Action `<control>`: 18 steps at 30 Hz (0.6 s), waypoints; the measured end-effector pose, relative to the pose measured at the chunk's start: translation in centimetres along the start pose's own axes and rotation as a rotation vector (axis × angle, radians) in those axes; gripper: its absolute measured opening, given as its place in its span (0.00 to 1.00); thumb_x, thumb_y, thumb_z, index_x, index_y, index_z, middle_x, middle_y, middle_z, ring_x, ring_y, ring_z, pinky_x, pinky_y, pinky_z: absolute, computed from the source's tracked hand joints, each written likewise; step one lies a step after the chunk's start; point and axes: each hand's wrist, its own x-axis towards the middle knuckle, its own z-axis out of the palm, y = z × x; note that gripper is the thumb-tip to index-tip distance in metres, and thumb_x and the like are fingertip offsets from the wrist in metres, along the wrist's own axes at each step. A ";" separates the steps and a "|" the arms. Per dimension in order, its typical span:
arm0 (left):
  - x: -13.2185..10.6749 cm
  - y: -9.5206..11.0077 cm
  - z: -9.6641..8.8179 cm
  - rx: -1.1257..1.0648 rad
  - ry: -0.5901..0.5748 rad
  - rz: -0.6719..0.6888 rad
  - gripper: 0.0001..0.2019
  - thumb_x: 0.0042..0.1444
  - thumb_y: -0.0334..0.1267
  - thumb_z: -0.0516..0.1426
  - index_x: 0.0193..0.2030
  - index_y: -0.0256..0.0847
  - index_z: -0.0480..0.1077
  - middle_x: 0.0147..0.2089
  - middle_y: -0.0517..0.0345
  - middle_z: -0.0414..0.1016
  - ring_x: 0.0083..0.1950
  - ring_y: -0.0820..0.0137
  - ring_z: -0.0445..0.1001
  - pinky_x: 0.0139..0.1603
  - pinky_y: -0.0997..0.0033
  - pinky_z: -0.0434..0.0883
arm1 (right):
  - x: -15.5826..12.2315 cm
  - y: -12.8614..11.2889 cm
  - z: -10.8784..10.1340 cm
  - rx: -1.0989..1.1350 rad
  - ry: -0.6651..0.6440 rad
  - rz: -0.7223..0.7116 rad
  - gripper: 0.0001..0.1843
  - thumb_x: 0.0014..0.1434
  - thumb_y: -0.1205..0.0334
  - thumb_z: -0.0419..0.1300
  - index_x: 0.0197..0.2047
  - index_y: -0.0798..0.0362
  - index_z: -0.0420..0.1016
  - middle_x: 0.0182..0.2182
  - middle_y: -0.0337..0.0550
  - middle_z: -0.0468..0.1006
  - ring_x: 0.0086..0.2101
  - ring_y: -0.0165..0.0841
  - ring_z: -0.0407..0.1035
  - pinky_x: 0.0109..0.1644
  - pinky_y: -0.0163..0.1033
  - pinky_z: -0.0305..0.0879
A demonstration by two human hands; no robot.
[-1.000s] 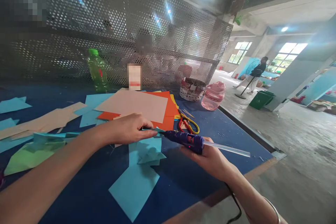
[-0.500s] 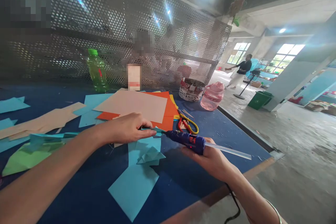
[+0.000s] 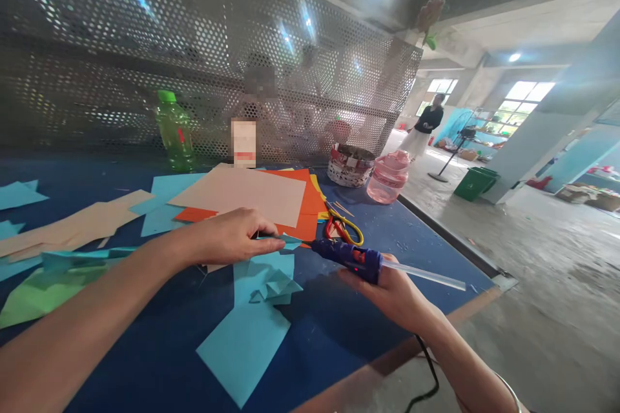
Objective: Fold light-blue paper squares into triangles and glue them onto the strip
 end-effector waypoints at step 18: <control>0.0 0.0 -0.1 -0.053 -0.014 -0.018 0.22 0.59 0.58 0.52 0.39 0.43 0.79 0.34 0.56 0.79 0.33 0.65 0.72 0.33 0.70 0.61 | -0.5 7.8 -6.9 0.522 0.421 0.706 0.25 0.44 0.41 0.71 0.32 0.56 0.77 0.19 0.37 0.72 0.19 0.28 0.65 0.20 0.33 0.61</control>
